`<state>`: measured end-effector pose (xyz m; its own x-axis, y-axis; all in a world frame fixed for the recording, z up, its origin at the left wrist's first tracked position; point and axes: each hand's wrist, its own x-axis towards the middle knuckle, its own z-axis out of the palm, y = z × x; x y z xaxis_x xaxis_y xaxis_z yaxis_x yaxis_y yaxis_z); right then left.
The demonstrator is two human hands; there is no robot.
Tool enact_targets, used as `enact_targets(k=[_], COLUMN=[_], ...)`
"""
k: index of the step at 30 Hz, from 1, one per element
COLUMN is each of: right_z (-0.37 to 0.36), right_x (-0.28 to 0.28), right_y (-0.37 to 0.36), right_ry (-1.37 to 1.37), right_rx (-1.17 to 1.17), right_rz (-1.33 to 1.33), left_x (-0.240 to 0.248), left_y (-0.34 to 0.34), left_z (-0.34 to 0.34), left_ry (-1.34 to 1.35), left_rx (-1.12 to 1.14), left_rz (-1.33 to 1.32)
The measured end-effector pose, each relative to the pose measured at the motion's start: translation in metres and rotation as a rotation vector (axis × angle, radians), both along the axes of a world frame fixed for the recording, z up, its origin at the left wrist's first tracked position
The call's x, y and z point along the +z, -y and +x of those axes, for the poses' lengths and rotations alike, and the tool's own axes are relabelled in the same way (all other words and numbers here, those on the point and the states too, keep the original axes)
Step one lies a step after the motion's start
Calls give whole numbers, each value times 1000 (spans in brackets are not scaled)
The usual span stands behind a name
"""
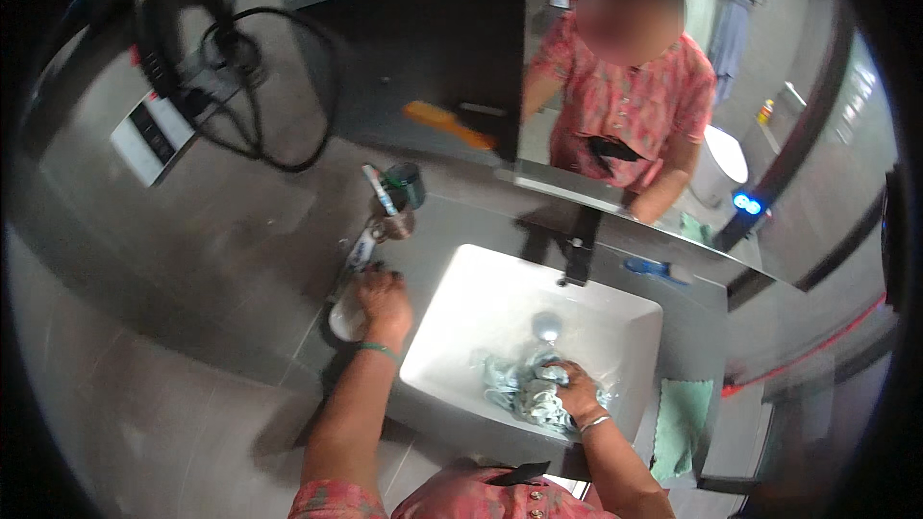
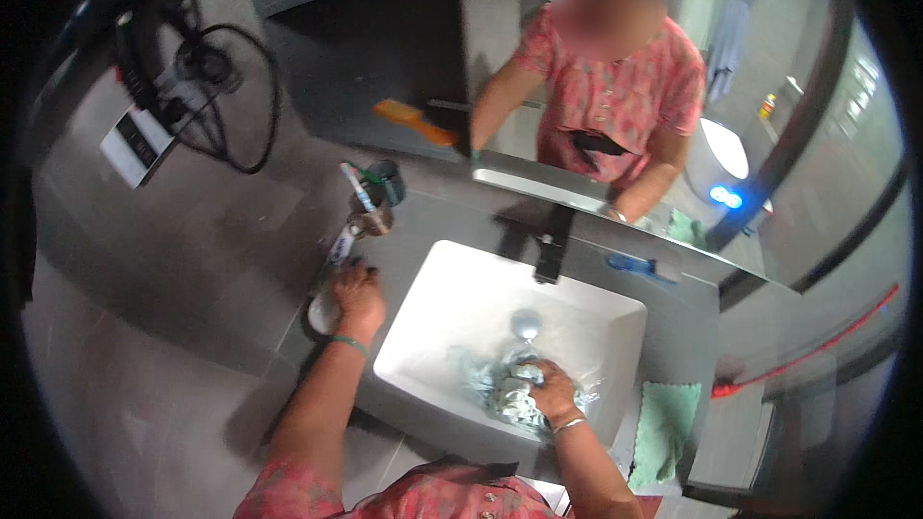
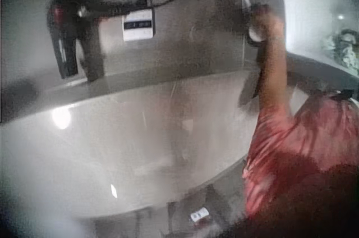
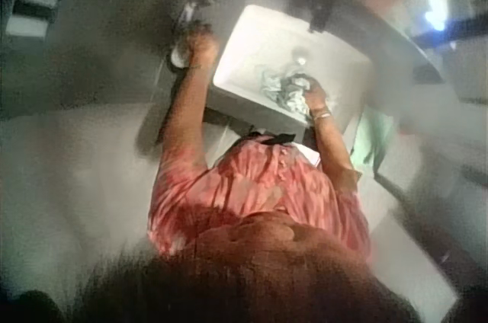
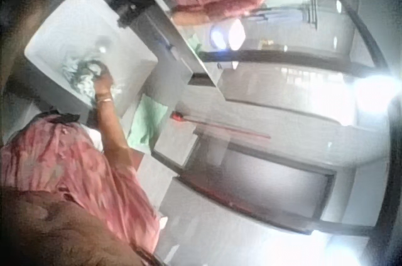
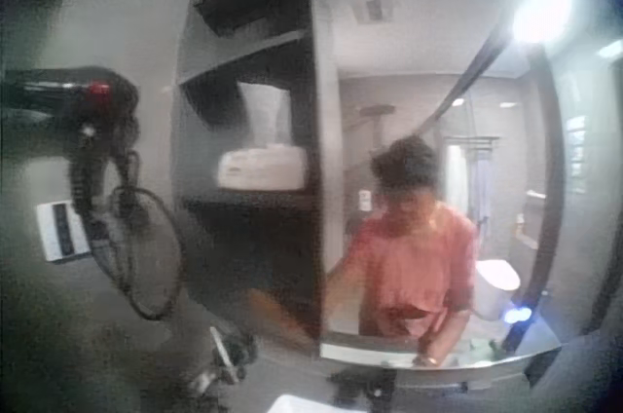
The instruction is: The person washes a light blue cloth by hand in a bathroom sink. They rub the cloth with soap, rinse it under running water, and wring it out repeatedly.
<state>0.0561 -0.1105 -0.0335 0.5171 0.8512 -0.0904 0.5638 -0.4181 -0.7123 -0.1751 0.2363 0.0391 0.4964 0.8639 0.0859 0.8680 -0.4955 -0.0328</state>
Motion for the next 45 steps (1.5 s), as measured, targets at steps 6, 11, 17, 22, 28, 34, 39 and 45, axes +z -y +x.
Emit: enact_targets(k=[6, 11, 17, 22, 28, 34, 39, 45], right_z=[-1, 0, 3, 10, 6, 5, -2, 1], right_x=[2, -7, -2, 27, 39, 23, 21, 54], right_y=[1, 2, 1, 6, 21, 15, 1, 2], right_ry=[-25, -56, -55, -507, -491, -289, -499, -1089], right_rx=[-73, -72, -40, 33, 352, 308, -73, -740], right_rz=[-60, -69, -186, -235, -166, -230, -122, 63], left_x=[21, 41, 56, 40, -16, -86, -110, -51], left_y=[26, 70, 98, 105, 121, 156, 175, 208], left_z=[29, 99, 155, 162, 125, 102, 109, 120], left_ry=[67, 268, 419, 380, 182, -12, 431, 950], left_rx=[-140, -396, -474, -463, -380, -520, -220, -147], left_rz=[104, -3, -223, -390, -651, -1003, -1578, -1823])
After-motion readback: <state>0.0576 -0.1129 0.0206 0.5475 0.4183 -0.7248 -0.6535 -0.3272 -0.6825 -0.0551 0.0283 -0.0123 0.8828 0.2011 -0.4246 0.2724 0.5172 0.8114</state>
